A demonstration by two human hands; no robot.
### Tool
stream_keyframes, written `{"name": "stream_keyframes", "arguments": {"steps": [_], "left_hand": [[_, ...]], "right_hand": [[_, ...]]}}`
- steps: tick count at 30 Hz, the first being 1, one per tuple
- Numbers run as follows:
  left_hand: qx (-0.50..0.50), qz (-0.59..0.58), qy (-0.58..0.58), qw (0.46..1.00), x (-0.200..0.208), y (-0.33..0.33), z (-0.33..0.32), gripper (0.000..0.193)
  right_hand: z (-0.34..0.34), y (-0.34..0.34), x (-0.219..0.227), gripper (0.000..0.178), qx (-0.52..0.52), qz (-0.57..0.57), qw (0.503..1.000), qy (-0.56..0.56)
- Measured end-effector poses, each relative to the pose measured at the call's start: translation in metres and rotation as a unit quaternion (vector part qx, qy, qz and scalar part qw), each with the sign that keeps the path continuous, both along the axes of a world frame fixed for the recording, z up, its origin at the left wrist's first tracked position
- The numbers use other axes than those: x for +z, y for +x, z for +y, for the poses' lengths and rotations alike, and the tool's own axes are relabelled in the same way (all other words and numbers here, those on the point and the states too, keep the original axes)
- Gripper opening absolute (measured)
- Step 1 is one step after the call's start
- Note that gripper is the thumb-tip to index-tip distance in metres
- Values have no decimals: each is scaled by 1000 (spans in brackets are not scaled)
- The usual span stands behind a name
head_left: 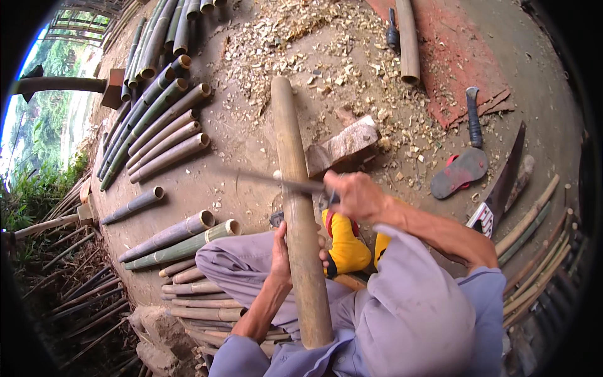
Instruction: The person cuts a bamboo pole using a saw, measures the pole with a tape measure, and then uses a knife to carve the end of the bamboo.
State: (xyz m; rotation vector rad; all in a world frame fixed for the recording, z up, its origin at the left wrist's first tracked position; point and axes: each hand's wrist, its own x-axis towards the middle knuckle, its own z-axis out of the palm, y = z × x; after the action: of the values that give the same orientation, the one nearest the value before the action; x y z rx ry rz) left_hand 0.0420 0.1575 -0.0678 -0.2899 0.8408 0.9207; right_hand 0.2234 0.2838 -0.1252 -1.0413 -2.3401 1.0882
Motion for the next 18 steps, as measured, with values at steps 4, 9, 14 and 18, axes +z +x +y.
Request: {"name": "stream_keyframes", "arguments": {"steps": [4, 9, 14, 18], "left_hand": [[15, -27, 9, 999, 1, -1, -10, 75], [20, -20, -3, 1000, -1, 4, -7, 74], [3, 17, 9, 1000, -1, 6, -5, 72], [-3, 37, -33, 999, 2, 4, -3, 74]], "right_hand": [[-14, -7, -7, 30, 28, 53, 988, 139], [-10, 4, -1, 30, 2, 28, 1000, 15], [10, 2, -24, 29, -24, 2, 999, 47], [-13, -1, 4, 27, 34, 49, 997, 48]]}}
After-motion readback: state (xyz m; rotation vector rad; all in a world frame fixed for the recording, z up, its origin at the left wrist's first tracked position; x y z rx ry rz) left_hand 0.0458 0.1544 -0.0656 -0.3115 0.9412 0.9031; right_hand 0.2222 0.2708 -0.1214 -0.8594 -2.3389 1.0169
